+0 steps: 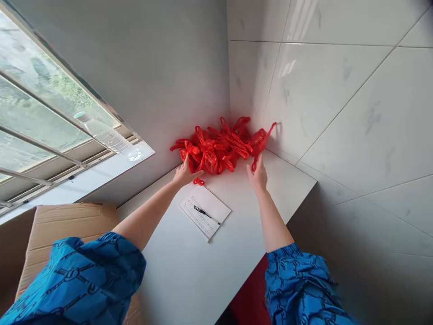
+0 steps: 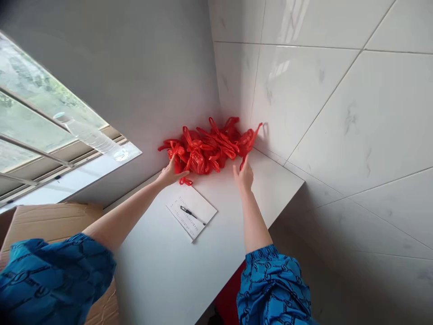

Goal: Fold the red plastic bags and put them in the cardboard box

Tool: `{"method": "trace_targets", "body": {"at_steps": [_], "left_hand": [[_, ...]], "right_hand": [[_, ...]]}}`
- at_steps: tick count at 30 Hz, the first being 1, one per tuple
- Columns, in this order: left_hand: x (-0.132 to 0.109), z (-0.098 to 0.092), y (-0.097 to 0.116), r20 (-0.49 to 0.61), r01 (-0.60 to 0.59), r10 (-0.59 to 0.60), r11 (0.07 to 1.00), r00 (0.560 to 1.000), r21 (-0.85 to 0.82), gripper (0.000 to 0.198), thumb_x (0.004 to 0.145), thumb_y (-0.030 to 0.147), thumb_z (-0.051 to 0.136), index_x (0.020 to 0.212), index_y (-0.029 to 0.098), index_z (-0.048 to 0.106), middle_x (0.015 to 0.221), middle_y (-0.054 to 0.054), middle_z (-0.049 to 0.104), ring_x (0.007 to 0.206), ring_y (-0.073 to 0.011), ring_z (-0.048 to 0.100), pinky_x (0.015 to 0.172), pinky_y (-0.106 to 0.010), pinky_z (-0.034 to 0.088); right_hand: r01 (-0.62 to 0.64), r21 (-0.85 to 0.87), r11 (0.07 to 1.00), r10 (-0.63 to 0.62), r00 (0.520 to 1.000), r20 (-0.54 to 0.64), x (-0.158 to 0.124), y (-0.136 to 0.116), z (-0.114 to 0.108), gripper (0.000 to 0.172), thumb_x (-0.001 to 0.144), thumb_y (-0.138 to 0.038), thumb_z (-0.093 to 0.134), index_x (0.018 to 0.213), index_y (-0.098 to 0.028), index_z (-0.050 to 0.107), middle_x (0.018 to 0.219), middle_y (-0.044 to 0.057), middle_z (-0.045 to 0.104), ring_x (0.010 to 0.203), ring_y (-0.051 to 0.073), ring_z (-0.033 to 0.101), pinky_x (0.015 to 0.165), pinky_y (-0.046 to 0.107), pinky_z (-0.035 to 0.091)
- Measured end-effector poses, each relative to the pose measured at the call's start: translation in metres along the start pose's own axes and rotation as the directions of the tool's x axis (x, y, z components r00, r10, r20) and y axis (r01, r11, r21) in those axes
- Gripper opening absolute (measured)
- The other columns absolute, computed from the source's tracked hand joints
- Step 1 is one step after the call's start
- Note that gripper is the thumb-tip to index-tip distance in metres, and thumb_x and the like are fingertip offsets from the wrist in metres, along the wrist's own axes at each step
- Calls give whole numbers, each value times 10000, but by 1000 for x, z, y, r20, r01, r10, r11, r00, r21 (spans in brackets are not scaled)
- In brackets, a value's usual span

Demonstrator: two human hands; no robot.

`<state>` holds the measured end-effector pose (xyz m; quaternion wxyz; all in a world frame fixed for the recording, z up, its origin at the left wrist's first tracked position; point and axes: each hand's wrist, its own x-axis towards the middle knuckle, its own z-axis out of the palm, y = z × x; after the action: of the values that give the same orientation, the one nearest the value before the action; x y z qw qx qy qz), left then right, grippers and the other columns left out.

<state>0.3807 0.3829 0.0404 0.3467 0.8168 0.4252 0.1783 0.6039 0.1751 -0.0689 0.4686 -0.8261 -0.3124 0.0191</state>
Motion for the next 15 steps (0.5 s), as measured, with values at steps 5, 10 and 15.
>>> {"method": "trace_targets", "body": {"at_steps": [5, 10, 15], "left_hand": [[-28, 11, -1, 123, 58, -101, 947, 987, 315, 914, 802, 526, 638, 1509, 143, 206, 1572, -275, 126, 1469, -440, 90, 1125, -611, 199], [-62, 24, 15, 352, -37, -143, 888, 925, 459, 982, 783, 591, 634, 1540, 199, 148, 1604, -219, 115, 1487, -391, 77, 1116, -549, 286], [-101, 4, 48, 624, -194, -146, 875, 768, 443, 893, 734, 640, 635, 1491, 267, 343, 1531, -144, 374, 1355, -352, 434, 1078, -426, 367]], "right_hand": [[-33, -23, 999, 32, 999, -13, -48, 58, 4, 546, 928, -334, 409, 1434, -137, 352, 1419, 189, 481, 1328, 282, 426, 1097, 509, 330], [-39, -36, 999, 41, 998, 56, -32, 72, 7, 492, 877, -283, 505, 1353, -168, 461, 1443, 158, 467, 1345, 257, 413, 1120, 469, 325], [-31, -105, 994, 52, 977, 205, -59, 54, -20, 414, 825, -183, 542, 1237, -157, 578, 1474, 148, 441, 1371, 264, 398, 1151, 449, 297]]}}
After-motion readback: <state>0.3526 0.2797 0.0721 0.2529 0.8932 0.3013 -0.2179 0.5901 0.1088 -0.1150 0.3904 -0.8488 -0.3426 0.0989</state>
